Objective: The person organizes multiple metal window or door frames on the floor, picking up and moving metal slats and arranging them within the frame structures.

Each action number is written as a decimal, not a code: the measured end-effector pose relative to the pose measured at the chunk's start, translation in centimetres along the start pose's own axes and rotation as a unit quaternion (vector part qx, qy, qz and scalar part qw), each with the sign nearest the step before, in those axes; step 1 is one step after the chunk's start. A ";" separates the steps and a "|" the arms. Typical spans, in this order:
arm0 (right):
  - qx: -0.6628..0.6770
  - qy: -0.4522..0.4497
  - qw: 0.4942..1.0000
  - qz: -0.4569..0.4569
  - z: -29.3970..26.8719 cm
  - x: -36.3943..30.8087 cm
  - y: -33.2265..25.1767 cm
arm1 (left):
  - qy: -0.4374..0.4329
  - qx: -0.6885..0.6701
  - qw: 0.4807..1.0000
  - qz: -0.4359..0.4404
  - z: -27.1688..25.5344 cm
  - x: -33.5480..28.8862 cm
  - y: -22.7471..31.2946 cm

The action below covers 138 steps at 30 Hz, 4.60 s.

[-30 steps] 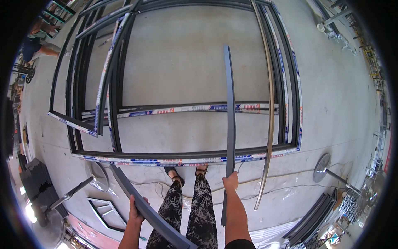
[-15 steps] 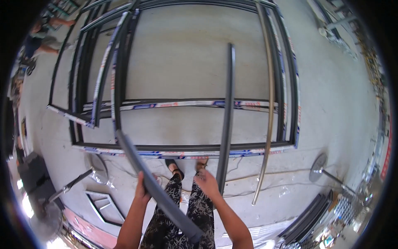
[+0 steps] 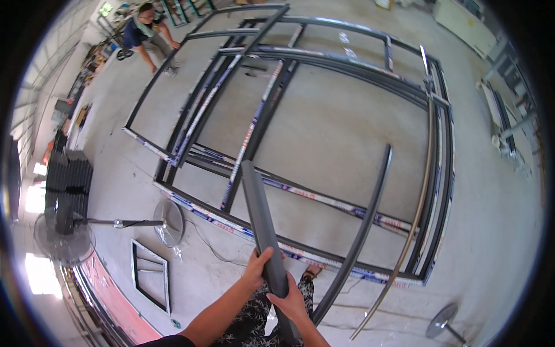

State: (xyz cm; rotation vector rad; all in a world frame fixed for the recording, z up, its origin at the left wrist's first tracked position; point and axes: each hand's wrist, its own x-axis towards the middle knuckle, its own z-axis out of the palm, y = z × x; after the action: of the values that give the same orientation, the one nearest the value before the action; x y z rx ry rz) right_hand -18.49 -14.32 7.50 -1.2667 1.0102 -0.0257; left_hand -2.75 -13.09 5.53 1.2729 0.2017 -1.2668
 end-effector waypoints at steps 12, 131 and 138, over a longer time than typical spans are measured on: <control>-0.009 -0.064 0.998 -0.004 0.4 0.1 -7.0 | -0.070 -0.135 0.988 0.009 -2.7 -4.1 7.0; 0.441 -0.181 0.875 -0.082 -89.6 58.6 -59.7 | -0.232 -0.250 0.940 0.001 88.8 67.7 60.3; 0.491 -0.226 0.833 -0.119 -90.3 60.8 -61.1 | -0.233 -0.207 0.950 0.034 90.7 69.8 62.1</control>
State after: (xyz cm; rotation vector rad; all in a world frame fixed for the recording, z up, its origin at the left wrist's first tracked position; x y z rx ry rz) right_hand -9.61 -137.89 23.21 -0.3854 0.2993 -0.3779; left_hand 26.55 -138.31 25.73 0.5960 0.0757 -1.3440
